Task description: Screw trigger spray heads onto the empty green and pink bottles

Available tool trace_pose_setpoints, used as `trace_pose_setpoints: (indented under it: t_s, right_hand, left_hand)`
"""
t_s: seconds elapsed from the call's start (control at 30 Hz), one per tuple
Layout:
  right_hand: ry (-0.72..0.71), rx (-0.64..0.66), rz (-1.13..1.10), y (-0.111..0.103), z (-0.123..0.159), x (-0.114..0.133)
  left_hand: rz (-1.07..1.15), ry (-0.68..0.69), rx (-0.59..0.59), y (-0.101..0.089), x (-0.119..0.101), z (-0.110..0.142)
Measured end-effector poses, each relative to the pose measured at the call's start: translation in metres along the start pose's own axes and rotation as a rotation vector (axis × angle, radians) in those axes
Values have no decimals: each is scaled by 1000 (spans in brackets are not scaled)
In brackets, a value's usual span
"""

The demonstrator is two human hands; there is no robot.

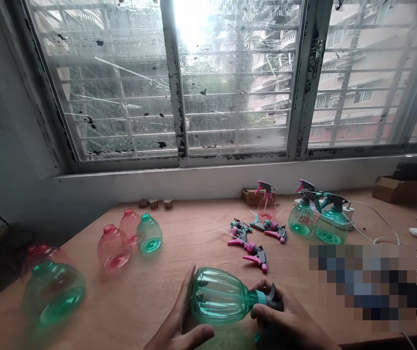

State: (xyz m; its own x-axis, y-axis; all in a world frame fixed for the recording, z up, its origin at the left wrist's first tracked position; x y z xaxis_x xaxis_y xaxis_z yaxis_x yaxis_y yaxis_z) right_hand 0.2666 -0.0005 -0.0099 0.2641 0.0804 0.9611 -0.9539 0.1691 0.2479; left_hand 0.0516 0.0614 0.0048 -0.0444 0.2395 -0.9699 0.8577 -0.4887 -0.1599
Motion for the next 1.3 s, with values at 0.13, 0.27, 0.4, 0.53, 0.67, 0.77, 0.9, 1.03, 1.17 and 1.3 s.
trace_pose_setpoints:
  t_s: [0.13, 0.27, 0.4, 0.53, 0.67, 0.77, 0.9, 1.03, 1.17, 1.3]
  right_hand:
    - [13, 8, -1, 1, 1, 0]
    - [34, 11, -10, 2, 2, 0]
    - [31, 16, -3, 2, 2, 0]
    - [21, 9, -15, 2, 1, -1]
    - [12, 24, 2, 2, 0, -1]
    - [-3, 28, 13, 2, 0, 0]
    - [2, 16, 18, 0, -1, -1]
    - [19, 3, 19, -1, -1, -3]
    - [12, 25, 17, 1, 0, -2]
    - [3, 19, 40, 1, 0, -2]
  left_hand:
    - [31, -44, 11, 2, 1, 0]
    - [-39, 27, 2, 1, -4, 0]
    - [-45, 66, 14, 1, -6, 0]
    - [-44, 23, 24, 1, -1, 0]
    - [-33, -19, 5, -2, 4, -1]
    - [-18, -24, 12, 0, 2, -1]
    - [-24, 28, 14, 4, -11, 0]
    - [-8, 12, 18, 5, -16, 2]
    - [-11, -17, 5, 1, -9, 3]
    - [11, -48, -16, -1, -2, 1]
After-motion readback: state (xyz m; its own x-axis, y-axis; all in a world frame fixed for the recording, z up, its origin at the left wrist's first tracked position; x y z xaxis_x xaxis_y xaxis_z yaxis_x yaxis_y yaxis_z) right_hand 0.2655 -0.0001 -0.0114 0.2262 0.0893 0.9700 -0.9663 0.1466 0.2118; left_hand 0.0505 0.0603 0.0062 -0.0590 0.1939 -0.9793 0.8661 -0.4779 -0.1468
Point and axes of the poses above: each hand's wrist, its own z-axis away from the middle knuckle, its own y-axis out of the palm, x = y × z, the point moved 9 cm from there along -z, towards the middle knuckle, and after that the axes turned 11 degrees about -x, right-handed, at the moved point
